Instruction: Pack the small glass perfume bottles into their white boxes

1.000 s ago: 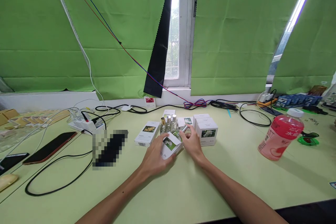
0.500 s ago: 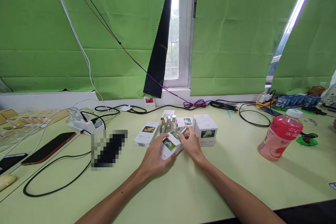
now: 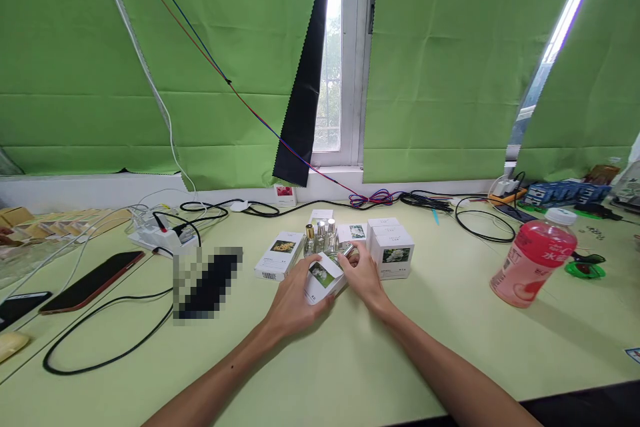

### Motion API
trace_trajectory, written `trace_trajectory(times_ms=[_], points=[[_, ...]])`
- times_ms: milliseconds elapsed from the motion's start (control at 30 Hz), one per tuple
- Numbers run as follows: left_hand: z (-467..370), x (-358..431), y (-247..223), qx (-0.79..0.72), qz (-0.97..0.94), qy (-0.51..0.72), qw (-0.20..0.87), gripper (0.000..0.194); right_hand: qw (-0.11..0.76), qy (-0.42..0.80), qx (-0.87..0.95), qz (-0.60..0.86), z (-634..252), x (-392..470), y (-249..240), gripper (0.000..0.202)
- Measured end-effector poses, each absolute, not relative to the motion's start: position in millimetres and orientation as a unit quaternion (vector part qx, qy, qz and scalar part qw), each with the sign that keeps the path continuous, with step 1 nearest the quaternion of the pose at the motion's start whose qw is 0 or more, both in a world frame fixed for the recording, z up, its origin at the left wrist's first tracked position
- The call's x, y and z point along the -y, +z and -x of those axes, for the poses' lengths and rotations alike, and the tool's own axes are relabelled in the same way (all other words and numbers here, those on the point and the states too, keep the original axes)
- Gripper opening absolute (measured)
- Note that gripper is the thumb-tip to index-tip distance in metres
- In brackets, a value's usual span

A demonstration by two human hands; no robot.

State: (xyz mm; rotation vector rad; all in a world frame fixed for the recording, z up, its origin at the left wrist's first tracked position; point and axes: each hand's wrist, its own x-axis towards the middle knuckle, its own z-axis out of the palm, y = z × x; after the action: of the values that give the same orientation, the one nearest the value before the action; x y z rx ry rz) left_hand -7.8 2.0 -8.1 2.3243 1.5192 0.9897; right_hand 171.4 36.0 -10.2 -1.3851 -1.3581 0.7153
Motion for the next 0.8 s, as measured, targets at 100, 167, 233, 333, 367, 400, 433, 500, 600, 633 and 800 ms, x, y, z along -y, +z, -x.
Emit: trace_trajectory(times_ms=[100,167,233,333,367,400,433,500,600,633,800], points=[[8.0,-2.2,-8.5,-0.51,-0.785,0.341,0.093,0.064,0.513,0.293,0.566,0.576,-171.4,-35.6,-10.3,0.042],[8.2,-2.6,-8.6,-0.509,-0.784,0.342,0.093,0.065,0.512,0.292,0.567,0.575,-171.3,-35.6,-10.7,0.04],[8.3,-3.0,-8.5,-0.511,-0.784,0.341,0.094,0.065,0.515,0.291,0.567,0.573,-171.3,-35.6,-11.1,0.039],[8.0,-3.0,-7.6,-0.515,-0.781,0.34,0.096,0.065,0.521,0.291,0.565,0.569,-171.1,-35.6,-11.8,0.04],[7.8,-2.9,-7.3,-0.515,-0.78,0.341,0.096,0.065,0.522,0.292,0.565,0.568,-171.1,-35.7,-12.0,0.04],[7.6,-2.7,-6.9,-0.515,-0.78,0.342,0.096,0.064,0.523,0.294,0.566,0.566,-171.1,-35.8,-12.2,0.041],[7.4,-2.5,-6.6,-0.514,-0.781,0.342,0.097,0.064,0.523,0.297,0.566,0.564,-171.2,-36.0,-12.4,0.042],[7.3,-2.3,-6.1,-0.514,-0.783,0.337,0.098,0.064,0.524,0.301,0.566,0.561,-171.3,-36.2,-12.5,0.043],[7.8,-2.8,-6.4,-0.516,-0.784,0.329,0.103,0.064,0.523,0.302,0.566,0.561,-171.4,-36.2,-12.1,0.044],[8.0,-3.1,-6.7,-0.516,-0.784,0.33,0.104,0.065,0.522,0.302,0.567,0.562,-171.3,-36.2,-11.9,0.044],[8.6,-3.8,-8.4,-0.518,-0.781,0.334,0.104,0.066,0.521,0.3,0.569,0.561,-170.5,-36.8,-12.1,0.042]])
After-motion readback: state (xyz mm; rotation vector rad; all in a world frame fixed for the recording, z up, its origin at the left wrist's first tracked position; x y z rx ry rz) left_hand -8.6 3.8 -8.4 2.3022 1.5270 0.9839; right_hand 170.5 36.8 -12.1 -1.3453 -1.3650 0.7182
